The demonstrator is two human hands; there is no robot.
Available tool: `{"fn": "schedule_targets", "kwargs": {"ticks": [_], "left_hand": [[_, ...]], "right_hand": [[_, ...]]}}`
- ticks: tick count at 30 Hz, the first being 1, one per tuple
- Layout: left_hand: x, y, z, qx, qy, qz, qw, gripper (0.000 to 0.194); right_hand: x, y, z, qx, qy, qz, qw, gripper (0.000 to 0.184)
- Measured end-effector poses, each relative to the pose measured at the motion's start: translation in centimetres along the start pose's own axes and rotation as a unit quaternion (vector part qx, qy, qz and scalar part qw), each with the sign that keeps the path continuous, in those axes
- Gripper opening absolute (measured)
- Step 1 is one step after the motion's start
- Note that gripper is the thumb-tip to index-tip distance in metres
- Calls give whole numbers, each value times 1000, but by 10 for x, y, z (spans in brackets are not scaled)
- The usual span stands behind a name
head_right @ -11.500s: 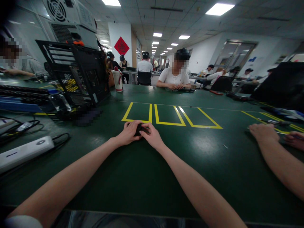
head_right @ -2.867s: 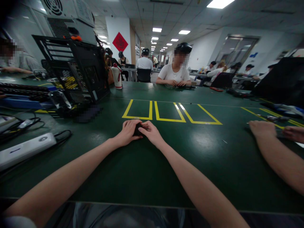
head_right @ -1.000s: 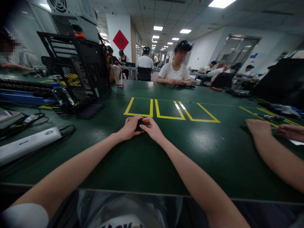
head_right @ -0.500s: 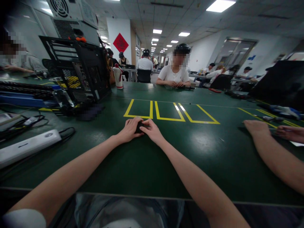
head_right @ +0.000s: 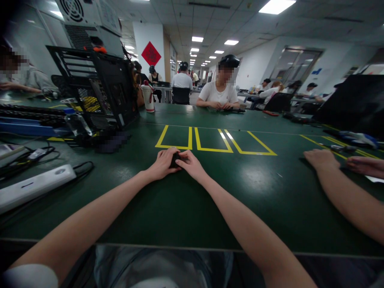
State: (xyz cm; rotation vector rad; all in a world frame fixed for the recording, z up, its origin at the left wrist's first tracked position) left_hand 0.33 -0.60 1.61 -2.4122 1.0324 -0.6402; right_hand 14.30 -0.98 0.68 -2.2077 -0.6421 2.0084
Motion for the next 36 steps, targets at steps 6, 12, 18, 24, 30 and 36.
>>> {"fn": "schedule_targets", "kwargs": {"ticks": [6,12,18,24,30,36], "left_hand": [[0,0,-1,-5,-1,2,1000,52],[-2,0,2,-1,-7,-8,1000,52],[-1,1,1,-4,-2,-6,1000,52],[-1,0,-1,-9,-1,-2,1000,54],[-2,0,-1,-12,5,-7,1000,54],[-2,1,-1,-13,9,-10,1000,52]], "right_hand": [[2,-2,1,7,28,7,1000,24],[2,1,0,-10,50,26,998,27],[-2,0,0,-10,-10,44,999,30],[-1,-2,2,15,12,45,999,23],[0,-1,1,4,24,34,999,27],[-3,-1,3,-15,-18,22,999,24]]}}
Point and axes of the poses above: each hand's wrist, its own y-axis away from the middle knuckle, its own z-axis out of the palm, x = y × z, the point moved 3 cm from there along -y, towards the middle knuckle, and after that the axes turned 3 degrees about x, right-handed, at the moved point
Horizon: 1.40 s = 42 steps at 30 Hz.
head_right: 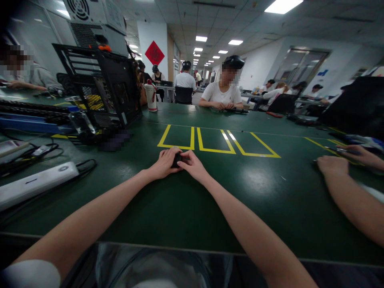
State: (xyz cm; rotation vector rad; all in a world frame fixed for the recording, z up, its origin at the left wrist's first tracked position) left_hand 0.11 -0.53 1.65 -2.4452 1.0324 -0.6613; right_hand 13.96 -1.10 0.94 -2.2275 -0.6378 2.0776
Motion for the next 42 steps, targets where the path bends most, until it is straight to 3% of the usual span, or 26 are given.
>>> {"fn": "schedule_targets", "kwargs": {"ticks": [4,7,11,15,23,29,34,42], "left_hand": [[0,-1,1,2,-3,1,1000,55],[0,-1,2,3,-10,1,1000,55],[0,0,1,2,-13,6,1000,54],[0,0,1,2,-9,6,1000,52],[1,-1,1,0,-7,2,1000,53],[3,-1,-2,-7,-4,7,1000,51],[4,-1,-1,2,-7,0,1000,52],[4,-1,-2,1,-5,5,1000,52]], "right_hand": [[3,-3,0,36,14,-11,999,19],[5,-4,0,42,30,8,999,26],[4,-2,-1,20,38,30,999,28],[0,2,0,-2,12,8,1000,29],[1,2,-1,31,22,0,999,24],[0,4,-2,-6,23,6,1000,28],[0,3,-4,14,15,-6,1000,22],[6,-2,-8,29,24,45,998,30]]}}
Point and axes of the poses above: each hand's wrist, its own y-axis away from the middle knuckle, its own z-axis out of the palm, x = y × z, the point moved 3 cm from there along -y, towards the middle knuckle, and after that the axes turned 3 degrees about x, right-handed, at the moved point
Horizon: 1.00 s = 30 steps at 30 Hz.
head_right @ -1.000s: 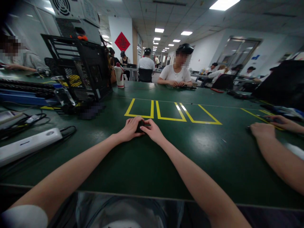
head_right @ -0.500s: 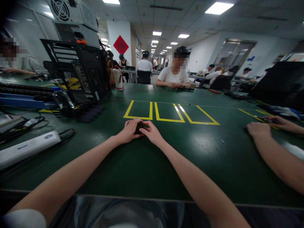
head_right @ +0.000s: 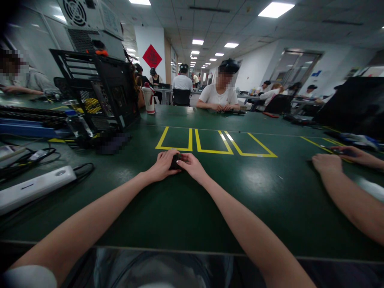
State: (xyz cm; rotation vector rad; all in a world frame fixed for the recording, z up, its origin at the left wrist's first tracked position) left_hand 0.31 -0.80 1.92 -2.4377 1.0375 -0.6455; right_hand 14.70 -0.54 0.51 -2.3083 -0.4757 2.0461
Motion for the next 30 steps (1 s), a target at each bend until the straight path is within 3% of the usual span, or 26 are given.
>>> {"fn": "schedule_targets", "kwargs": {"ticks": [6,11,15,19,24,30], "left_hand": [[-1,0,0,-4,-3,0,1000,51],[-2,0,1,-3,-3,-1,1000,53],[-2,0,1,-5,-6,0,1000,53],[-1,0,1,-6,-4,-2,1000,53],[-2,-1,2,-4,-5,-6,1000,52],[-1,0,0,-1,-1,5,1000,55]], "right_hand": [[-3,5,2,-37,-19,-24,999,31],[-7,6,5,-12,-21,-41,999,22],[-4,3,5,24,2,-22,999,24],[-3,2,4,-1,19,-5,1000,29],[-6,4,4,-42,-19,-34,998,29],[-6,3,4,-14,-6,-34,999,17]]}}
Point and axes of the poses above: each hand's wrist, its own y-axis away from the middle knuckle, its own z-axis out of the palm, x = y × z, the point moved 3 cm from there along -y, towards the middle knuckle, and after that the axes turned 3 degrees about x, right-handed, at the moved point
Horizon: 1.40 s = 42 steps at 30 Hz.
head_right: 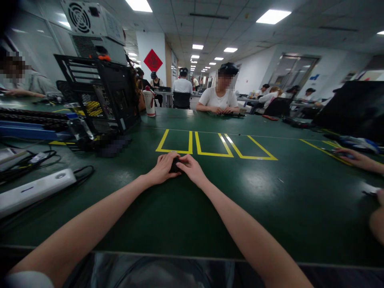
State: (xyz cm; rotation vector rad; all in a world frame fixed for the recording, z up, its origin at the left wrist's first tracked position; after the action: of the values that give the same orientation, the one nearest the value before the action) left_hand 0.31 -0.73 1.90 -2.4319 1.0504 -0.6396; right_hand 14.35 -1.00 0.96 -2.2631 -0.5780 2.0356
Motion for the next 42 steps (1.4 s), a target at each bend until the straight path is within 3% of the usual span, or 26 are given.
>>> {"fn": "schedule_targets", "kwargs": {"ticks": [6,13,17,20,23,27,33,37,42], "left_hand": [[0,0,-1,-2,7,5,1000,53],[-3,0,1,3,2,-3,1000,53],[-2,0,1,4,1,1,1000,54],[-2,0,1,5,3,-2,1000,54],[-2,0,1,4,8,-2,1000,53],[-2,0,0,1,9,-8,1000,51],[0,0,0,-4,5,-4,1000,54],[-1,0,0,-2,6,-9,1000,53],[-1,0,-1,-8,6,-9,1000,51]], "right_hand": [[4,-2,-3,20,19,33,999,28],[-4,4,1,-30,-28,3,999,30],[-3,3,2,9,-15,-3,1000,21],[1,-1,1,35,3,11,999,25],[5,-2,0,20,11,32,999,30],[4,1,0,-10,-24,9,1000,31],[3,2,1,11,-22,-5,1000,21],[3,0,1,29,-5,19,999,26],[0,2,1,-4,-15,34,999,31]]}}
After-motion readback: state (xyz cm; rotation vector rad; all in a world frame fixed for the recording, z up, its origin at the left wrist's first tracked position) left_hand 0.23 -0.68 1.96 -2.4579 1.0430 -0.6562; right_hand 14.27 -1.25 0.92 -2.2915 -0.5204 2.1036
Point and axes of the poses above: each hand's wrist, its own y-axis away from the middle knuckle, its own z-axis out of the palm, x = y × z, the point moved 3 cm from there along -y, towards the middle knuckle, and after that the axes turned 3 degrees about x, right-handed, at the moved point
